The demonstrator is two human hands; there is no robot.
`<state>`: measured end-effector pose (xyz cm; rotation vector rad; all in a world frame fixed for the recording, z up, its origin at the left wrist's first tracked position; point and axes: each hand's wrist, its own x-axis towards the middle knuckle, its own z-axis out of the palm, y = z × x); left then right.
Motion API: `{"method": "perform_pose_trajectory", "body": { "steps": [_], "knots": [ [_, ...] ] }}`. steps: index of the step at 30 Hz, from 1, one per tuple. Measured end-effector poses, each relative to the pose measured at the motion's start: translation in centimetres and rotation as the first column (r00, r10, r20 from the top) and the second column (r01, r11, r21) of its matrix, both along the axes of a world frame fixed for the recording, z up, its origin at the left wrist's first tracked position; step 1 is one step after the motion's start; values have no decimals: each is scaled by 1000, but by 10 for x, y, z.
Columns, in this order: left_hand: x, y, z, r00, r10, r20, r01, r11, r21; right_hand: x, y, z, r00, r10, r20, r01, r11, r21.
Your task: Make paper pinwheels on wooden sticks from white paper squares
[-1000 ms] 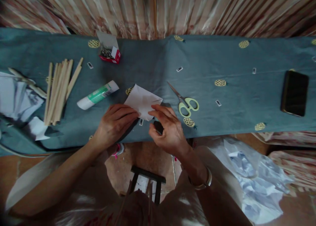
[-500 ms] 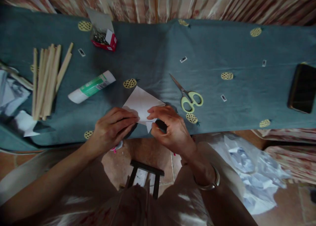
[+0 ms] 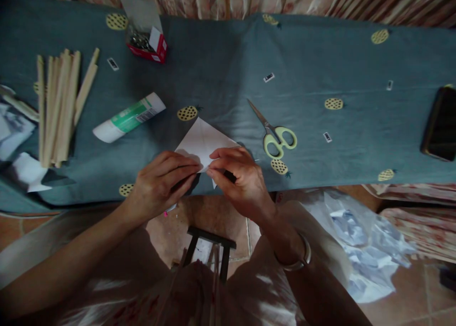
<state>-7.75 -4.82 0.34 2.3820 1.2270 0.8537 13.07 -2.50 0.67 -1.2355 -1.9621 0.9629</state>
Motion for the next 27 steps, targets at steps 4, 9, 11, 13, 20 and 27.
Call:
{"method": "perform_pose_trajectory", "body": {
  "steps": [4, 9, 11, 13, 20, 27],
  "knots": [
    [2, -3, 0, 999, 32, 21, -31, 999, -27, -7, -1, 0, 997, -64, 32, 63, 998, 26],
    [3, -3, -1, 998, -35, 45, 35, 999, 4, -13, -3, -1, 993, -91, 71, 85, 992, 92],
    [3, -2, -3, 997, -32, 66, 31, 999, 22, -14, -3, -1, 992, -96, 87, 86, 990, 113],
    [3, -1, -4, 997, -17, 79, 15, 1000, 17, -15, -3, -1, 990, -102, 100, 89, 988, 130],
    [4, 1, -4, 996, 7, 90, -7, 1000, 1, -15, -4, -1, 985, -122, 120, 102, 982, 160],
    [4, 2, -3, 995, 10, 98, -9, 1000, -17, -14, -5, -1, 983, -120, 136, 94, 978, 187]
  ]
}}
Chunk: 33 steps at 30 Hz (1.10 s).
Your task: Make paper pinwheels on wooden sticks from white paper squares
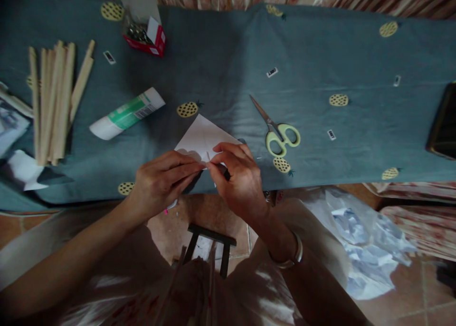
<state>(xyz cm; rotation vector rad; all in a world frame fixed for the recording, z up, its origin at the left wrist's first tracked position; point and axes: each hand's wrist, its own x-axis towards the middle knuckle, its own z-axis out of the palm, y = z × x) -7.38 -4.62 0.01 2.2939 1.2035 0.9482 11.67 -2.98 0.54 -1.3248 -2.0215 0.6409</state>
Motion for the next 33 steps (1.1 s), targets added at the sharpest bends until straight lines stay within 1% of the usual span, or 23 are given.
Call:
{"method": "perform_pose_trajectory", "body": {
  "steps": [16, 24, 30, 33],
  "knots": [
    [2, 1, 3, 1000, 19, -13, -20, 998, -52, 1, -2, 2, 999, 16, 42, -19, 997, 75],
    [2, 1, 2, 1000, 21, -10, -22, 998, -55, 0, -5, -4, 990, 70, 121, -90, 982, 167],
    [1, 2, 2, 1000, 11, -8, -12, 998, -64, 0, -6, -6, 985, 102, 142, -118, 987, 110],
    [1, 1, 1, 1000, 16, -26, -17, 998, -53, 0, -7, -8, 982, 108, 154, -125, 986, 110]
  ]
}}
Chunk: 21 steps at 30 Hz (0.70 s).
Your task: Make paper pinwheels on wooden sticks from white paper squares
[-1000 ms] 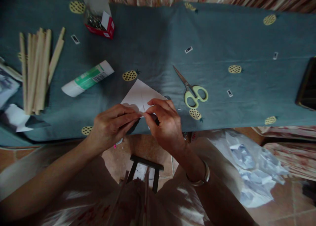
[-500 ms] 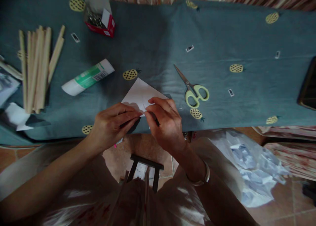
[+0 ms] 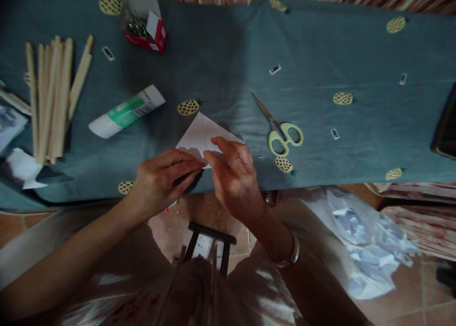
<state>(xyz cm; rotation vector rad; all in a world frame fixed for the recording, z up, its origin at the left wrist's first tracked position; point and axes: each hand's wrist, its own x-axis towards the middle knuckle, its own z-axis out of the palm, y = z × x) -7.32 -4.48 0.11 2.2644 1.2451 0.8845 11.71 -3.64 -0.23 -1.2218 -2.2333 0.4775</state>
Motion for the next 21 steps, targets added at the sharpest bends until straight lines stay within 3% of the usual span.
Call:
{"method": "perform_pose_trajectory", "body": {
  "steps": [15, 21],
  "knots": [
    [5, 0, 1, 999, 12, -42, -10, 998, 60, -10, -8, -9, 993, -4, 116, -14, 988, 154],
    [4, 0, 1, 996, 13, -90, -7, 997, 74, -3, -6, -1, 997, -1, 80, -11, 988, 156]
  ]
}}
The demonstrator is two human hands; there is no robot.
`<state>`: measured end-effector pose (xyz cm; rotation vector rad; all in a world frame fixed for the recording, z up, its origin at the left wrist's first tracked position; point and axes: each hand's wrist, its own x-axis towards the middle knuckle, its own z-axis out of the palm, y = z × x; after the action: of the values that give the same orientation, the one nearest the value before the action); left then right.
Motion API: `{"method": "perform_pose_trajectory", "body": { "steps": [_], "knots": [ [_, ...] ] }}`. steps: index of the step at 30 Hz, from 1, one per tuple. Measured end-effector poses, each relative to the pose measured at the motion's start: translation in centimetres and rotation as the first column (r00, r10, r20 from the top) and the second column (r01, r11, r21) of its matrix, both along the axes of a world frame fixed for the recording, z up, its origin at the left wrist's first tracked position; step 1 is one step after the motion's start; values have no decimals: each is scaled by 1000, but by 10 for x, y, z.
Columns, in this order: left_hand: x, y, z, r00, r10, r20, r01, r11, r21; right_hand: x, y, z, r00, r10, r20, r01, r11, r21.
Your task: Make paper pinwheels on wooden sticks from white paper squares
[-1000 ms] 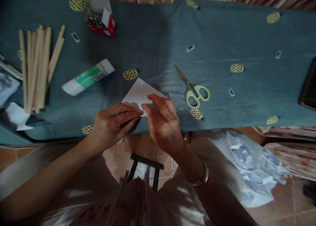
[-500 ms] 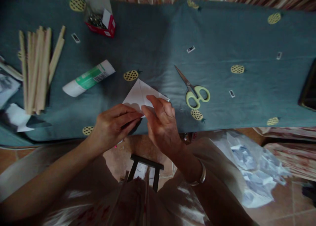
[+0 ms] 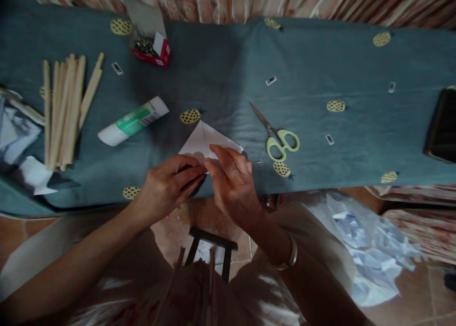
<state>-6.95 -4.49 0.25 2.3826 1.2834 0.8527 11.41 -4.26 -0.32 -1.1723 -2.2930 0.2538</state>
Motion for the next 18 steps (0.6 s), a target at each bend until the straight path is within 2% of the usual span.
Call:
{"method": "perform_pose_trajectory", "body": {
  "steps": [7, 11, 18],
  "knots": [
    [-1, -1, 1, 999, -16, -31, 17, 999, 33, 18, 16, 3, 993, -115, -32, 112, 990, -87],
    [-12, 6, 4, 995, -11, -102, 20, 996, 91, 21, 15, 7, 992, -123, -38, 116, 981, -152],
    [-28, 14, 6, 982, 76, -170, -52, 988, 142, 18, 6, 10, 989, -114, -97, 98, 982, -159]
  ]
}}
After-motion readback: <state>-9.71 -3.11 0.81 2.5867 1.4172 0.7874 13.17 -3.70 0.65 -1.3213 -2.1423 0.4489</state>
